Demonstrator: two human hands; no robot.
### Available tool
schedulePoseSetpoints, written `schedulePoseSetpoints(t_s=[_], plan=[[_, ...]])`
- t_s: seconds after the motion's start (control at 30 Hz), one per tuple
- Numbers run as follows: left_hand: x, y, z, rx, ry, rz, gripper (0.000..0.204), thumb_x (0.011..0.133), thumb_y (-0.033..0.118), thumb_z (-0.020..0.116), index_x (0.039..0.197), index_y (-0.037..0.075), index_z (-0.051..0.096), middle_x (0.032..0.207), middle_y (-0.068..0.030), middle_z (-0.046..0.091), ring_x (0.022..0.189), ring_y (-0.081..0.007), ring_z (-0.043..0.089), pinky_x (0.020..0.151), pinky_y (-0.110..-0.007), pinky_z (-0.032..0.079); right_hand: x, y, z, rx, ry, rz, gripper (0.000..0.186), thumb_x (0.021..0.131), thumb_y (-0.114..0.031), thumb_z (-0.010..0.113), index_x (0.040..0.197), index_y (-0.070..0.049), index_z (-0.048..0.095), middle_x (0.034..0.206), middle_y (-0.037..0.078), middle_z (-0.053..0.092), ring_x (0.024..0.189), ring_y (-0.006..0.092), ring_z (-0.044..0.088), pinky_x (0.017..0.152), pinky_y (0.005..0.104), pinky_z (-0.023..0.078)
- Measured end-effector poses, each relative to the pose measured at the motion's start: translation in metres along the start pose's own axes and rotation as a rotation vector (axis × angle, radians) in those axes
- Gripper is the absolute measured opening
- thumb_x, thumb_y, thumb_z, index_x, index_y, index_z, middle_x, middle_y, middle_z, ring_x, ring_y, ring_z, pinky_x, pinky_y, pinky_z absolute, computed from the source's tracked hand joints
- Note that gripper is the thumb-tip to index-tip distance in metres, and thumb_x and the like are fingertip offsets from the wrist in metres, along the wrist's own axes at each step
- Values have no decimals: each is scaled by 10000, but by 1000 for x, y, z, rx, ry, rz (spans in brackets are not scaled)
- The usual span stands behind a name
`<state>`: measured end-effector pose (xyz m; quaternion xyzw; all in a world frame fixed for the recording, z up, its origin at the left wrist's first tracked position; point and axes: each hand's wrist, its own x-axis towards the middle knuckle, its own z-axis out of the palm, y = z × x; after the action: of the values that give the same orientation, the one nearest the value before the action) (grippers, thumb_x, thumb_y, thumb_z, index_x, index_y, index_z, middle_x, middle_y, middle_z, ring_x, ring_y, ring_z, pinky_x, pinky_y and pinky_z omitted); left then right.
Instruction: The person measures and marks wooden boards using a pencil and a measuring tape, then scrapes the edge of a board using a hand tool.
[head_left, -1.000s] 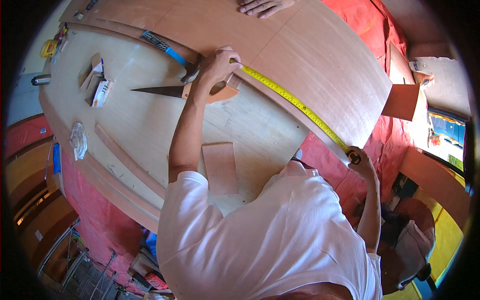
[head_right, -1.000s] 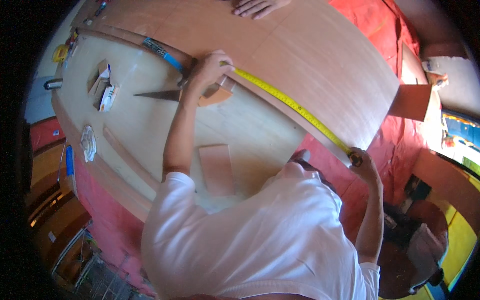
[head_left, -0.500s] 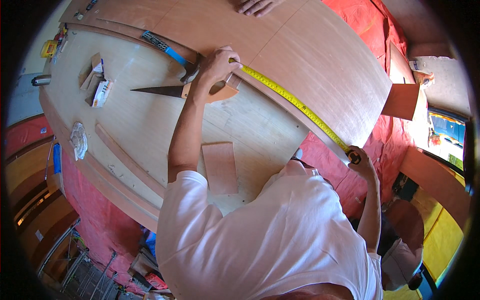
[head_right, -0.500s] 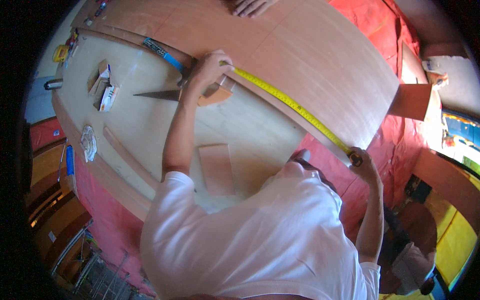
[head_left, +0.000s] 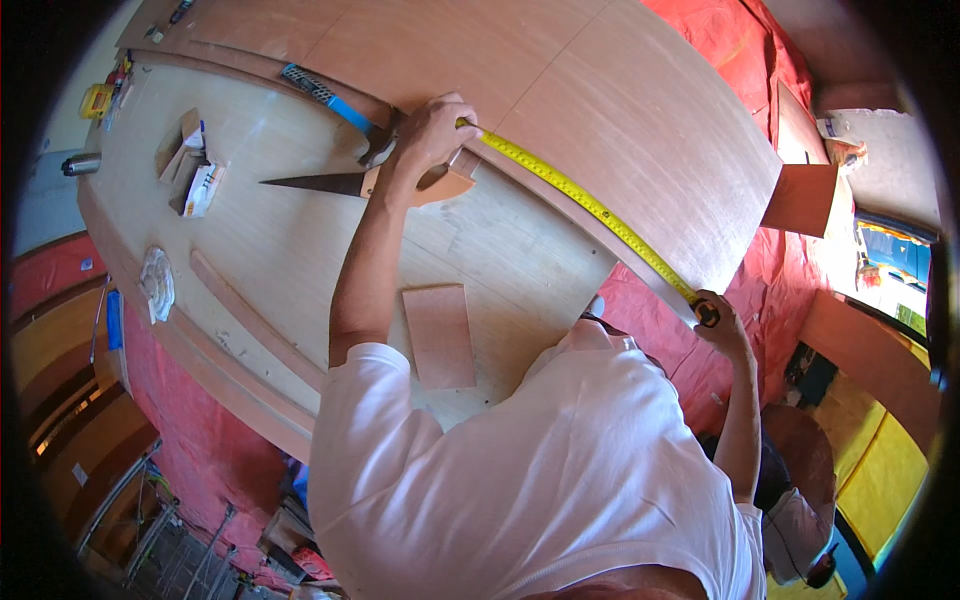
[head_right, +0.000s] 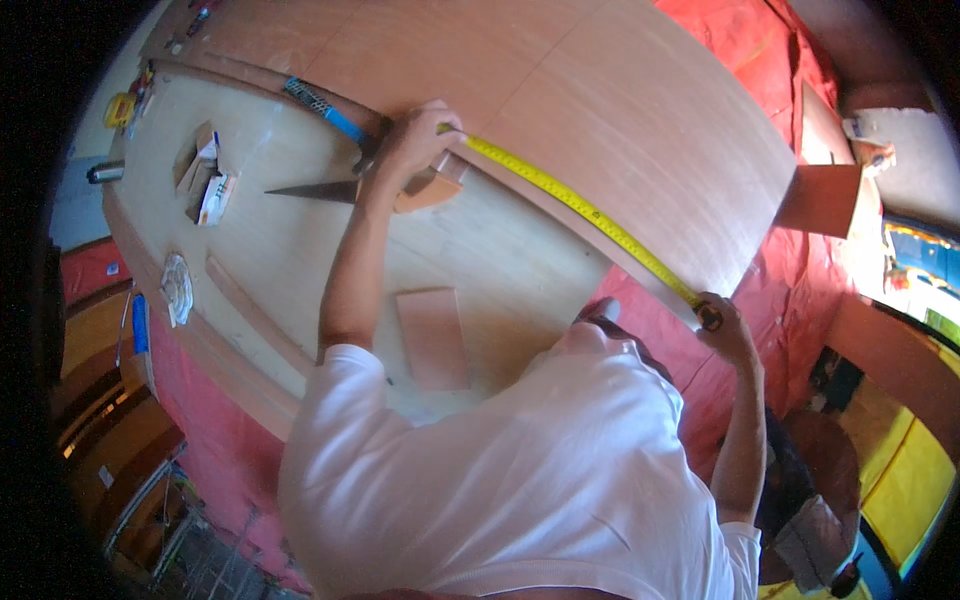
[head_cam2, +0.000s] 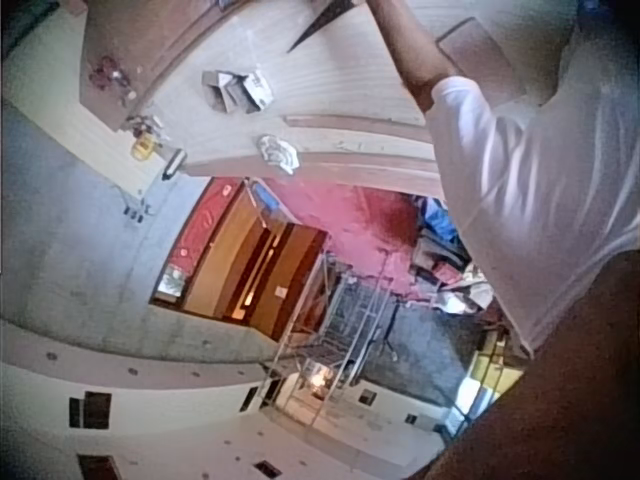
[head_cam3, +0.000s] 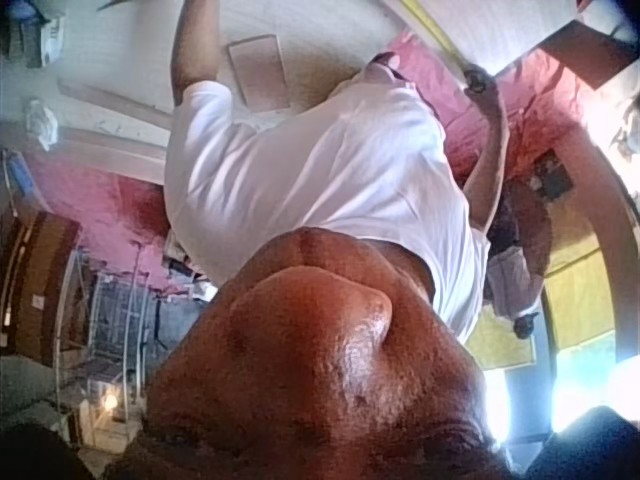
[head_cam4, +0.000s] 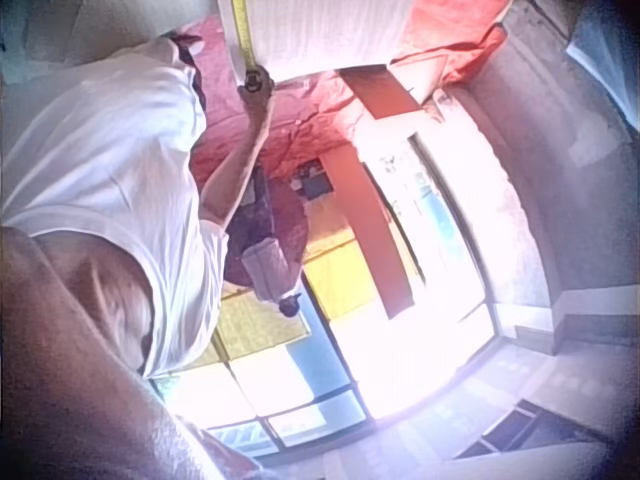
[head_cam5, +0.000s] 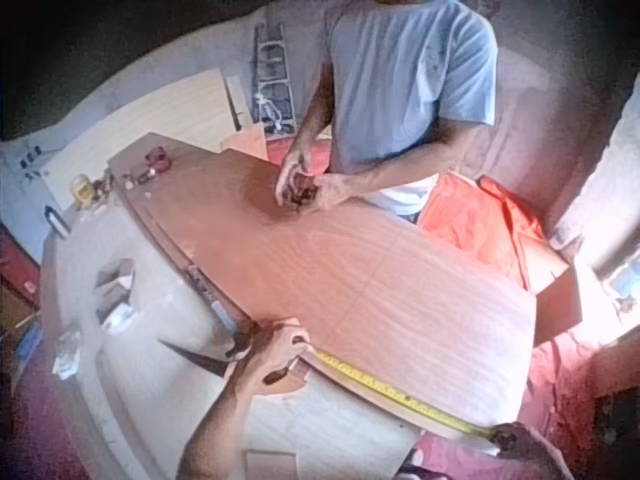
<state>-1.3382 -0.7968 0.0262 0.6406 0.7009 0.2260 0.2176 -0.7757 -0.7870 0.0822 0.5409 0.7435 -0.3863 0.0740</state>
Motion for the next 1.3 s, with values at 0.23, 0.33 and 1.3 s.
schedulePoseSetpoints(t_s=[0.23, 0.33, 1.3], plan=[[-3, 4, 0, -28, -4, 54, 152, 763, 183, 682, 818, 49, 635, 865, -97, 584, 846, -283, 580, 734, -373, 465, -11, -9, 1, -23, 61, -61, 513, 616, 0, 619, 1124, -37, 556, 997, 120, 601, 919, 230, 591, 815, 328, 473], [-1, 1, 9, -124, -51, 38, 128, 769, 156, 656, 813, 39, 626, 861, -105, 574, 840, -280, 578, 739, -365, 462, -13, -6, 1, 56, 11, -13, 478, 620, 20, 597, 1095, -13, 554, 958, 99, 601, 853, 185, 568, 776, 318, 473], [27, -21, 5, 9, -170, -91, 131, 793, 89, 681, 850, -10, 616, 818, -38, 553, 516, -71, 489, 487, -228, 408, -59, 120, -8, 53, 62, 8, 431, 676, -40, 618, 1099, -116, 585, 949, 108, 629, 885, 286, 589, 767, 383, 474]])
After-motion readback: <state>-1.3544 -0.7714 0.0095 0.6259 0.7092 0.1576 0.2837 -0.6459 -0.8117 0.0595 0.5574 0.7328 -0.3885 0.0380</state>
